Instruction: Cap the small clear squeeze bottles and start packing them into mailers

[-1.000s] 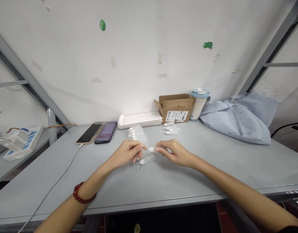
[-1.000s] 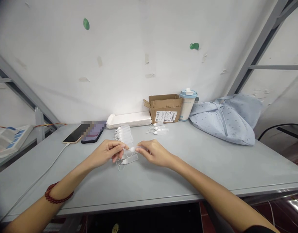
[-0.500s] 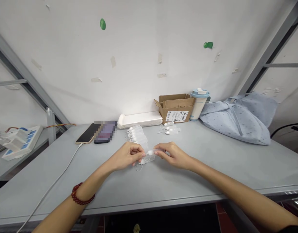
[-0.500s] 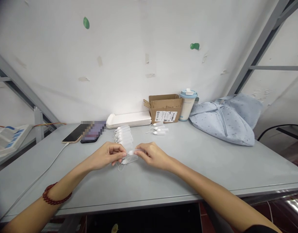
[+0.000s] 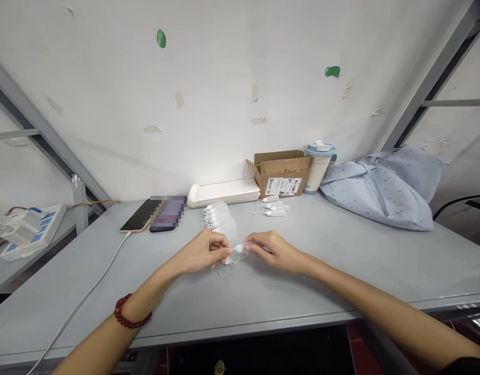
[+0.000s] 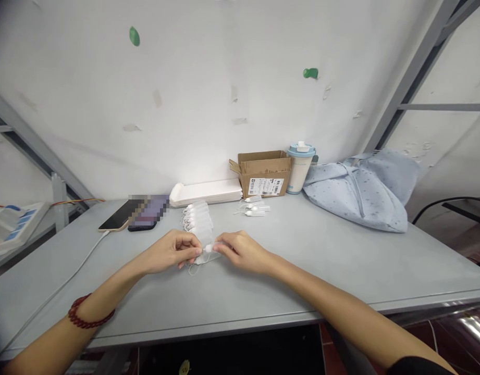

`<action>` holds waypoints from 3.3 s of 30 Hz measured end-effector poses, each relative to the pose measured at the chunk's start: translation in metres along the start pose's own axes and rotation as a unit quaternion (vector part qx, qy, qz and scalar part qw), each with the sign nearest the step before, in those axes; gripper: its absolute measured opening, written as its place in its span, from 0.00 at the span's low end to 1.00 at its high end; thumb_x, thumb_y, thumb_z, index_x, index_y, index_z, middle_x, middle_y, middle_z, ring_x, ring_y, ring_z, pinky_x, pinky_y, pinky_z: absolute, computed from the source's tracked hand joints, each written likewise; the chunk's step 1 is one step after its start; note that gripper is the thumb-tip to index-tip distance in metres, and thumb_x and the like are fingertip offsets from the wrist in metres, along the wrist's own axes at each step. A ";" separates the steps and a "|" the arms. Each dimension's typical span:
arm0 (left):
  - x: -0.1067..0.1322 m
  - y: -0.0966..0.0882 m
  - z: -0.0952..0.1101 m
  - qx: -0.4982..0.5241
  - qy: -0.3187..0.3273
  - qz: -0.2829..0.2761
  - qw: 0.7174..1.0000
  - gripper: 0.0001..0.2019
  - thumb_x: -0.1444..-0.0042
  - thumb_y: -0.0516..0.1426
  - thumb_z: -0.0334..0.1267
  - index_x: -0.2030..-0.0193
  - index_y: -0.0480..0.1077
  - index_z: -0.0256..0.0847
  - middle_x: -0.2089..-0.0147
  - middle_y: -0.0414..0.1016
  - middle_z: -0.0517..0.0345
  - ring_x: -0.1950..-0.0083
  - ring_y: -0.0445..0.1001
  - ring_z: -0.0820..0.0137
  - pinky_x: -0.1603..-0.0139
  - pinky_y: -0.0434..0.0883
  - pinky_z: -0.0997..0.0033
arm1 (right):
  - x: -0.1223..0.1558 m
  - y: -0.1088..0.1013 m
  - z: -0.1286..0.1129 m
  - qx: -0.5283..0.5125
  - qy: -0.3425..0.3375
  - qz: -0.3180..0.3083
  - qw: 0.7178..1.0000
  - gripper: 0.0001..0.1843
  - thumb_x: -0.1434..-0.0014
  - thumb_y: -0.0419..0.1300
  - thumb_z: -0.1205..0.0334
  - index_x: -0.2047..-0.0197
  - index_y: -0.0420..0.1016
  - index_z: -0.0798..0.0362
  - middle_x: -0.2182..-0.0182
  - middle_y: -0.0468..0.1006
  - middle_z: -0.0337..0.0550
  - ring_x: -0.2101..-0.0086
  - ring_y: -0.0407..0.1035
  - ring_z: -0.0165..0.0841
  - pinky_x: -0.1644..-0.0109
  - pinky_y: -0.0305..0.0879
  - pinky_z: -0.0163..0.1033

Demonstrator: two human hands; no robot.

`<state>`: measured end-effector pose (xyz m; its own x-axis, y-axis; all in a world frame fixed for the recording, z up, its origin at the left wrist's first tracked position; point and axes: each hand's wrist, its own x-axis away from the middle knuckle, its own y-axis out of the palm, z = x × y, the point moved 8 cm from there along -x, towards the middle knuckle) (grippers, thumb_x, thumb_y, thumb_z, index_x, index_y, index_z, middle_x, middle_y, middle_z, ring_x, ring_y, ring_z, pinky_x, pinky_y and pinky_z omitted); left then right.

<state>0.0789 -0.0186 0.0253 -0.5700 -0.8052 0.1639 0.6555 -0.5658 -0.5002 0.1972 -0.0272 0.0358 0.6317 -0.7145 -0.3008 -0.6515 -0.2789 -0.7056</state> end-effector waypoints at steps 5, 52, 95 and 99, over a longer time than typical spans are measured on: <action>0.001 -0.005 0.003 -0.023 0.001 -0.030 0.999 0.14 0.47 0.54 0.45 0.72 0.70 0.35 0.77 0.69 0.60 0.80 0.62 0.78 0.77 0.61 0.78 | -0.001 -0.001 0.008 -0.012 0.019 0.000 1.000 0.15 0.40 0.52 0.54 0.59 0.71 0.57 0.75 0.72 0.39 0.77 0.61 0.26 0.73 0.57 0.31; 0.005 -0.036 -0.014 -0.115 -0.045 0.032 0.992 0.17 0.47 0.50 0.46 0.79 0.65 0.37 0.79 0.70 0.60 0.82 0.65 0.76 0.80 0.61 0.78 | -0.005 -0.057 0.053 0.214 0.014 0.102 0.971 0.07 0.40 0.51 0.66 0.60 0.68 0.55 0.64 0.71 0.48 0.65 0.67 0.35 0.62 0.64 0.40; 0.000 -0.002 0.009 -0.304 0.123 0.092 0.940 0.16 0.43 0.52 0.44 0.50 0.70 0.45 0.83 0.55 0.69 0.81 0.53 0.77 0.75 0.51 0.77 | 0.000 -0.021 0.024 -0.095 0.060 -0.123 0.986 0.07 0.50 0.61 0.61 0.68 0.72 0.55 0.69 0.72 0.39 0.67 0.64 0.28 0.63 0.61 0.33; 0.000 -0.002 0.008 -0.300 0.116 0.094 0.942 0.16 0.43 0.52 0.46 0.52 0.71 0.43 0.83 0.58 0.68 0.80 0.55 0.77 0.75 0.52 0.77 | 0.004 -0.004 0.008 -0.148 0.042 -0.182 0.971 0.07 0.52 0.62 0.63 0.67 0.73 0.55 0.68 0.73 0.38 0.67 0.66 0.28 0.58 0.62 0.35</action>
<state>0.0818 -0.0183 0.0336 -0.6099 -0.7817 -0.1303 0.3967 -0.1588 -0.9041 0.2062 -0.0236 0.0320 0.8146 -0.5800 -0.0037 -0.4912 -0.6865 -0.5361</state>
